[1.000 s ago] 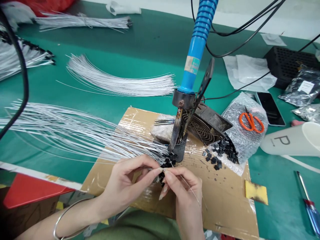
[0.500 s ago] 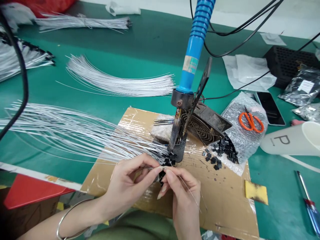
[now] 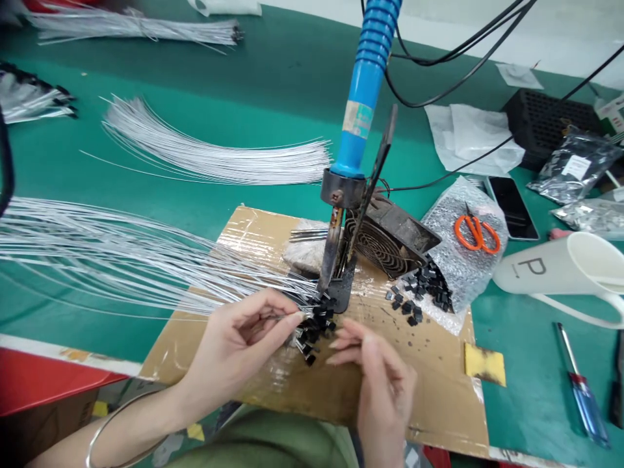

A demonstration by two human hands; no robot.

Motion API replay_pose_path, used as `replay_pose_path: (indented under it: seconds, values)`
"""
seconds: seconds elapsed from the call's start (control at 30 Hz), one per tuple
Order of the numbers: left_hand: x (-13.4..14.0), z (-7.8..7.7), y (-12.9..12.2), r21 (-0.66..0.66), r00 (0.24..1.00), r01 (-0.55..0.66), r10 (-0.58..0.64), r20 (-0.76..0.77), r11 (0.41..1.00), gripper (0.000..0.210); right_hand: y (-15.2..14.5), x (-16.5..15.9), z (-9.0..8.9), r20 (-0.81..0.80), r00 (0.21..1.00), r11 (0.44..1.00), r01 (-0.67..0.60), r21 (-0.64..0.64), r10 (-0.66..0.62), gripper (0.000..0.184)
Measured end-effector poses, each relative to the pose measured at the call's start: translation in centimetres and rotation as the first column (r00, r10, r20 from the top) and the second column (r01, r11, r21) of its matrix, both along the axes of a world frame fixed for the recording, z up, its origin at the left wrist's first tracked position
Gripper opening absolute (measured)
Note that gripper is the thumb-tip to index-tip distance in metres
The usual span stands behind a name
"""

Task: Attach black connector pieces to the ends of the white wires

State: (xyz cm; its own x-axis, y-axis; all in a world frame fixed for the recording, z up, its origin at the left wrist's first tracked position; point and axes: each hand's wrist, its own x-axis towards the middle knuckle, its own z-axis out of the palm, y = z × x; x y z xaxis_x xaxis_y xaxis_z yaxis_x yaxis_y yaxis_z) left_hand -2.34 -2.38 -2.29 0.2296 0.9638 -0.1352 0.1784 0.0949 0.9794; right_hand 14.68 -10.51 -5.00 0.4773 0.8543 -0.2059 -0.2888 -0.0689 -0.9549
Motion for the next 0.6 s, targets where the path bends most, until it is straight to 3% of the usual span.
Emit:
replay_pose_path:
  seconds: [0.03, 0.1, 0.2, 0.43, 0.6]
  values:
    - [-0.1, 0.0, 0.1, -0.013, 1.000, -0.003, 0.003, -0.004, 1.000, 0.013, -0.3, 1.1, 0.0, 0.137, 0.985, 0.994, 0.105, -0.026, -0.100, 0.031]
    - [-0.1, 0.1, 0.4, -0.038, 1.000, 0.003, -0.003, -0.004, 0.999, 0.012, -0.7, 3.4, 0.1, 0.409, 0.870, 0.939, 0.334, -0.078, -0.275, 0.034]
    - [0.0, 0.3, 0.5, -0.055, 1.000, 0.016, -0.015, 0.003, 0.998, 0.014, -0.8, 6.4, -0.1, 0.655, 0.703, 0.854, 0.492, -0.167, -0.276, 0.047]
    - [0.2, 0.9, 0.5, -0.072, 1.000, 0.018, -0.018, -0.013, 0.997, 0.015, 0.2, 8.1, -1.4, 0.840, 0.540, 0.949, 0.289, -0.128, -0.051, 0.049]
    - [0.2, 1.0, 0.6, -0.085, 0.999, 0.027, -0.030, -0.034, 0.996, 0.017, -0.7, 7.7, -2.0, 0.813, 0.582, 0.945, 0.257, -0.205, 0.018, 0.056]
